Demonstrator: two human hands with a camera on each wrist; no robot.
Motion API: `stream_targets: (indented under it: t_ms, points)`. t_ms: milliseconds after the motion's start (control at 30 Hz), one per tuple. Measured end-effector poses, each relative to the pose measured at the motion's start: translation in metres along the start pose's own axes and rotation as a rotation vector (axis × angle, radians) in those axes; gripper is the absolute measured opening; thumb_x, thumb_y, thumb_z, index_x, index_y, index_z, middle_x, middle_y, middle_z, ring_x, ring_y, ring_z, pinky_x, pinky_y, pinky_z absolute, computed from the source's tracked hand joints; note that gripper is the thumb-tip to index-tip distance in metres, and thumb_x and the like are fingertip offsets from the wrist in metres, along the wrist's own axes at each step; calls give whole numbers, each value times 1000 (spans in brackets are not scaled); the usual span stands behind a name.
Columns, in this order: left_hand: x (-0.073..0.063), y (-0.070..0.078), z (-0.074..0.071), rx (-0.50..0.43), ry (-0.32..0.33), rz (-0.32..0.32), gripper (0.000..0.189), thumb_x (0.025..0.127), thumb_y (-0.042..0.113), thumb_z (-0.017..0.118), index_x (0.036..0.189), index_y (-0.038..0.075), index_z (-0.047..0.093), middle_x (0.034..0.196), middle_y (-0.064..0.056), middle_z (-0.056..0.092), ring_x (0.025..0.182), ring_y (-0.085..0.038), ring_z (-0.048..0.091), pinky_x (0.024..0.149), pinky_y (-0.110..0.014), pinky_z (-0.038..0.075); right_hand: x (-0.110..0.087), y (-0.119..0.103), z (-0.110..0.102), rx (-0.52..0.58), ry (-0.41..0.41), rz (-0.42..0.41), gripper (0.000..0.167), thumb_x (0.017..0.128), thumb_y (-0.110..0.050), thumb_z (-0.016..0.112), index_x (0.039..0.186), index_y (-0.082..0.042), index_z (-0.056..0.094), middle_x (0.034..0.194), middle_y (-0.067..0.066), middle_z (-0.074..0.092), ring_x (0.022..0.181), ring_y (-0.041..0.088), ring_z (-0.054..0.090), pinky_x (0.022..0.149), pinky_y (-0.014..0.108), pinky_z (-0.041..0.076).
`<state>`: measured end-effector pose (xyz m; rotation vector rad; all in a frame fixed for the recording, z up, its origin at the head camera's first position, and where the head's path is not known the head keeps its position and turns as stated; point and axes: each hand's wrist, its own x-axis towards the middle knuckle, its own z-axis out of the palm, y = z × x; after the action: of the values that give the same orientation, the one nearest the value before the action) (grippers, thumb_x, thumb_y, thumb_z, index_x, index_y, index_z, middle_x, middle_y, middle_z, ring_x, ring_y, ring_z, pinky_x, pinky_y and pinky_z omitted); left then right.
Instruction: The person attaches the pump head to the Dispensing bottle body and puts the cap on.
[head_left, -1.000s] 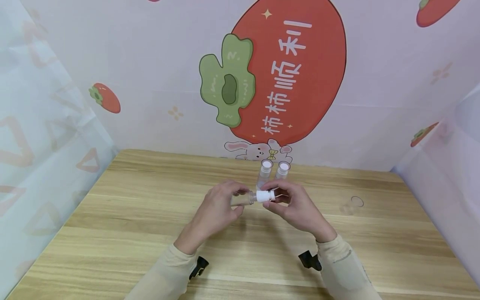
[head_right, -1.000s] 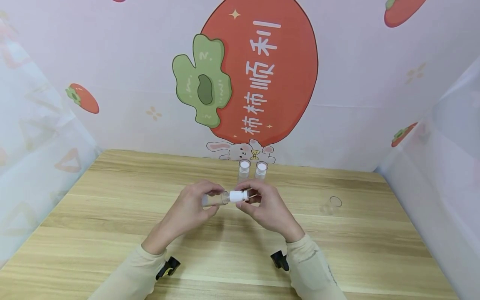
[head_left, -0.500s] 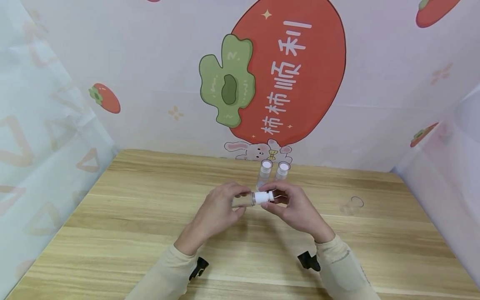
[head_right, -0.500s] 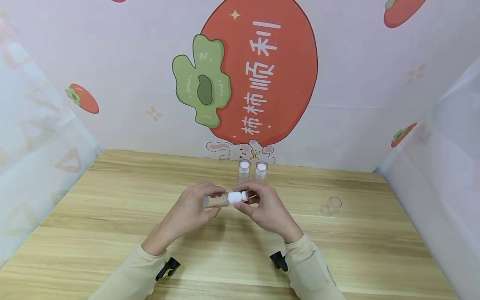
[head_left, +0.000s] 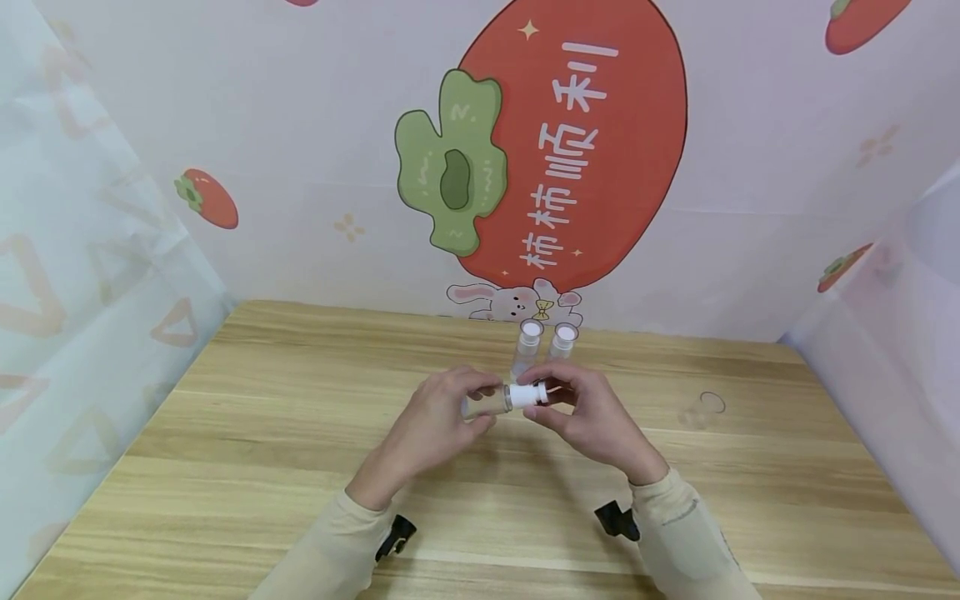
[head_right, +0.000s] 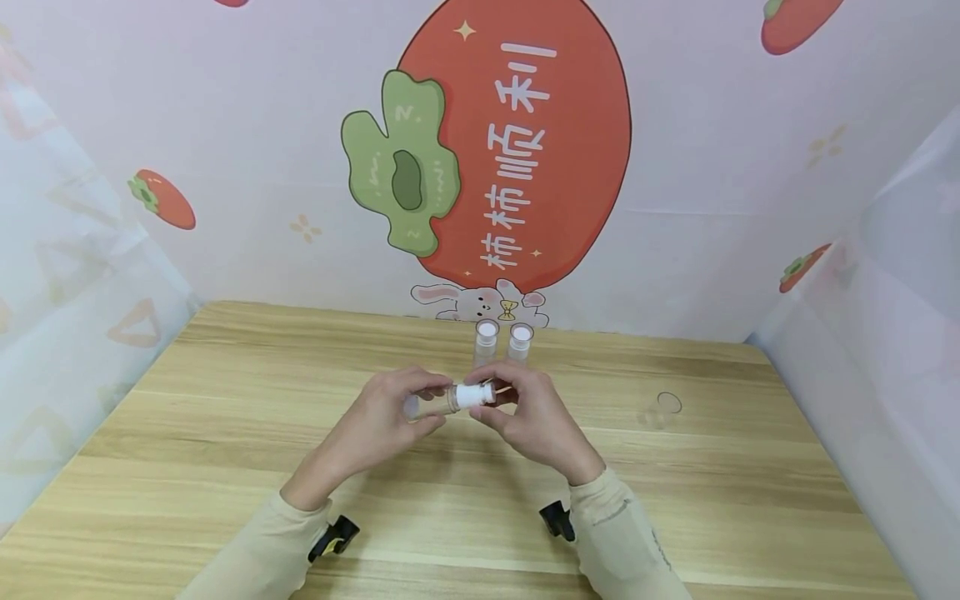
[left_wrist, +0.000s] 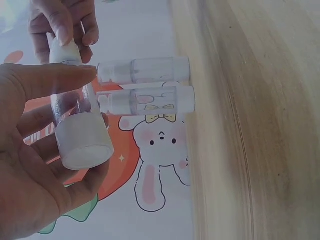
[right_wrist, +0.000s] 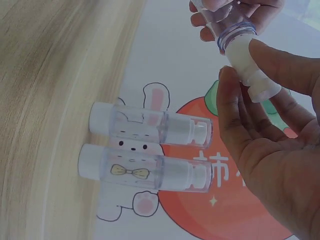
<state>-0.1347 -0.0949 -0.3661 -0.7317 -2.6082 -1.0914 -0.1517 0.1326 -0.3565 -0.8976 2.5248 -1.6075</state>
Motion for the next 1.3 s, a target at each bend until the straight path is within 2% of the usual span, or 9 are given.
stream_targets:
  t_ms: [233,567,767,933,1100,1300]
  points:
    - [0,1,-1,1,-14,-9,36,78,4,86,112,7,75,101,-2,72,89,-14,65,76,-34,53,0,0,0,-27,1,-10,29,86,0,80,113,-6,71,109,5,69,85,21,66,79,34,59]
    - [0,2,2,38,32,28,36,76,3,87,110,8,76,101,-2,73,88,-17,67,74,-33,53,2,-5,0,-108,2,103,15,93,-19,76,106,-13,75,99,-3,71,81,17,66,76,34,57]
    - [-1,2,2,42,48,25,37,76,4,88,111,9,76,102,0,73,88,-16,67,75,-34,54,3,-6,-1,-125,-4,140,17,96,-24,73,107,-12,76,100,-3,72,82,17,67,76,36,57]
    - [-1,2,1,42,53,17,37,75,4,88,110,9,76,102,1,73,88,-14,66,75,-34,54,2,-5,-3,-109,-6,108,25,92,-22,77,114,-11,72,105,-2,71,88,16,67,81,36,57]
    - [-1,3,0,38,45,9,38,76,4,88,111,9,76,102,-1,72,88,-14,66,74,-34,53,0,-5,-5,-80,-12,45,37,85,-10,83,119,-8,70,112,0,70,90,18,68,82,37,58]
    - [-1,1,1,44,53,23,38,75,4,88,110,9,76,101,-2,72,87,-14,65,73,-34,53,0,-5,-4,-85,-10,26,29,87,-8,81,114,-10,71,109,0,70,87,18,67,80,36,58]
